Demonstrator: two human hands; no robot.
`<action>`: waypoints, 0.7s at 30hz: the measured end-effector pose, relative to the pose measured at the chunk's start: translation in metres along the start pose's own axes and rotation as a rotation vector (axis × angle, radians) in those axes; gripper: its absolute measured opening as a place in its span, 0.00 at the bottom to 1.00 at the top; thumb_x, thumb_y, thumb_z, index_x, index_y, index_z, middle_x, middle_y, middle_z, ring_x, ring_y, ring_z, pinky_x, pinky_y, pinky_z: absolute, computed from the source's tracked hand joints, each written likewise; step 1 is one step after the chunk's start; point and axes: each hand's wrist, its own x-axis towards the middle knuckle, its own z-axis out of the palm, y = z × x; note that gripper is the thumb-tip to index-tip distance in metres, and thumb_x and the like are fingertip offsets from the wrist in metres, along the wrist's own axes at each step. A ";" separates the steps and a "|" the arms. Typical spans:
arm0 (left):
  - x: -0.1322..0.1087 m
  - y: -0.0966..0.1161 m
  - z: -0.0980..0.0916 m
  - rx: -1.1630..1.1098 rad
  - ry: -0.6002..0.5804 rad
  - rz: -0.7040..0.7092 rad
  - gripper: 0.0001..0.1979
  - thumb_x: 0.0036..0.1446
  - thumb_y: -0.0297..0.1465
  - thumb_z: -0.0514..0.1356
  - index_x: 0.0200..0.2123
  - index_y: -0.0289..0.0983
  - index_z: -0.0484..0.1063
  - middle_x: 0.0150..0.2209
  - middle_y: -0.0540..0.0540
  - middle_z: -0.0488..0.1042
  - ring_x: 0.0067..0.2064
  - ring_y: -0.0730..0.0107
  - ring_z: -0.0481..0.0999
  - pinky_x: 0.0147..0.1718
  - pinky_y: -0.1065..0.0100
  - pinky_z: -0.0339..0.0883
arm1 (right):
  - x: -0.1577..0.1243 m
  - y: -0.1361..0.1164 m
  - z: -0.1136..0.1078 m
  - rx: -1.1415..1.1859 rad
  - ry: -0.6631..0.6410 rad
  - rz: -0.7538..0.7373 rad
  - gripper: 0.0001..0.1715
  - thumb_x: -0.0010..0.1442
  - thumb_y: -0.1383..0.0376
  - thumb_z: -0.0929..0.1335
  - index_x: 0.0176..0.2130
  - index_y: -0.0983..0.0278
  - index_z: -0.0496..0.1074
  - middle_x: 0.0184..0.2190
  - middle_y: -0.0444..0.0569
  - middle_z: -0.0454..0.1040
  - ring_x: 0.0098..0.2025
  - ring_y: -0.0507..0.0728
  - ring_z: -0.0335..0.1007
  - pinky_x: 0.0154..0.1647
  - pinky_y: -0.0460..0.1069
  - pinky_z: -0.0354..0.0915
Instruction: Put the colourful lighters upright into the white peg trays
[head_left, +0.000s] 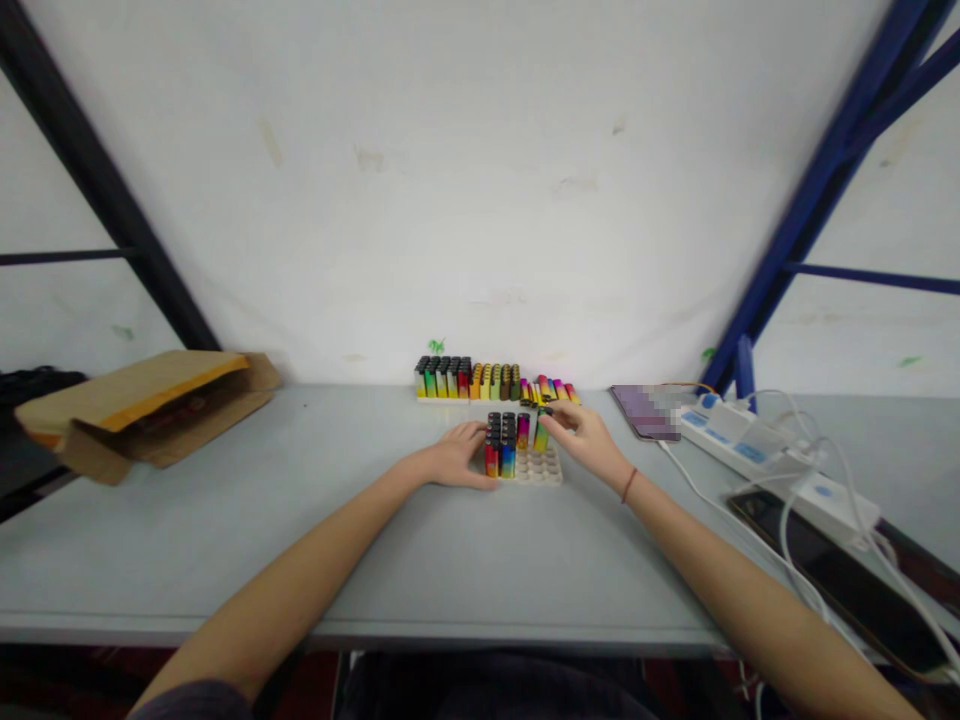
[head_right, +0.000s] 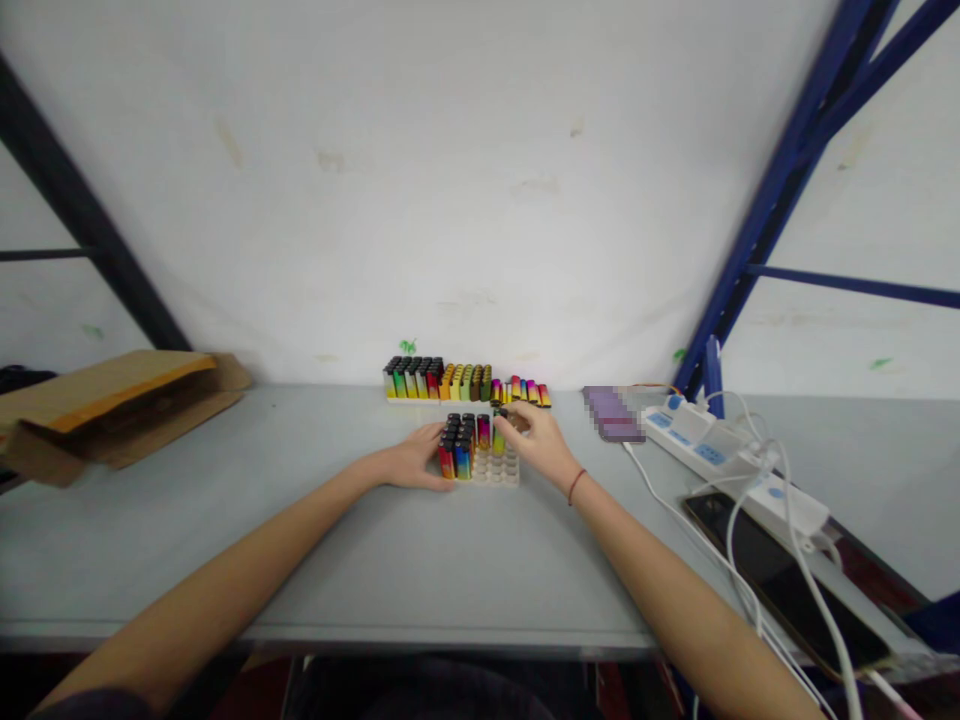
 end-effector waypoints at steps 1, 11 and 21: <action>0.000 0.000 0.000 -0.002 0.004 0.003 0.48 0.47 0.55 0.62 0.62 0.30 0.55 0.65 0.32 0.53 0.66 0.44 0.51 0.64 0.56 0.45 | -0.001 0.000 0.002 0.007 -0.017 0.001 0.16 0.58 0.55 0.67 0.35 0.65 0.74 0.28 0.50 0.75 0.29 0.55 0.69 0.32 0.49 0.66; 0.001 -0.002 0.003 -0.028 0.027 0.015 0.47 0.46 0.54 0.63 0.61 0.30 0.55 0.64 0.31 0.54 0.65 0.42 0.52 0.64 0.52 0.46 | -0.007 0.007 0.009 0.003 -0.121 -0.065 0.16 0.59 0.60 0.67 0.46 0.64 0.70 0.29 0.48 0.77 0.32 0.56 0.76 0.36 0.50 0.72; 0.001 -0.002 0.003 -0.031 0.015 0.003 0.48 0.46 0.54 0.62 0.62 0.29 0.54 0.64 0.29 0.53 0.65 0.41 0.52 0.64 0.52 0.45 | -0.008 0.007 0.015 -0.100 -0.097 -0.221 0.12 0.61 0.63 0.66 0.45 0.63 0.73 0.37 0.50 0.78 0.35 0.54 0.75 0.38 0.49 0.72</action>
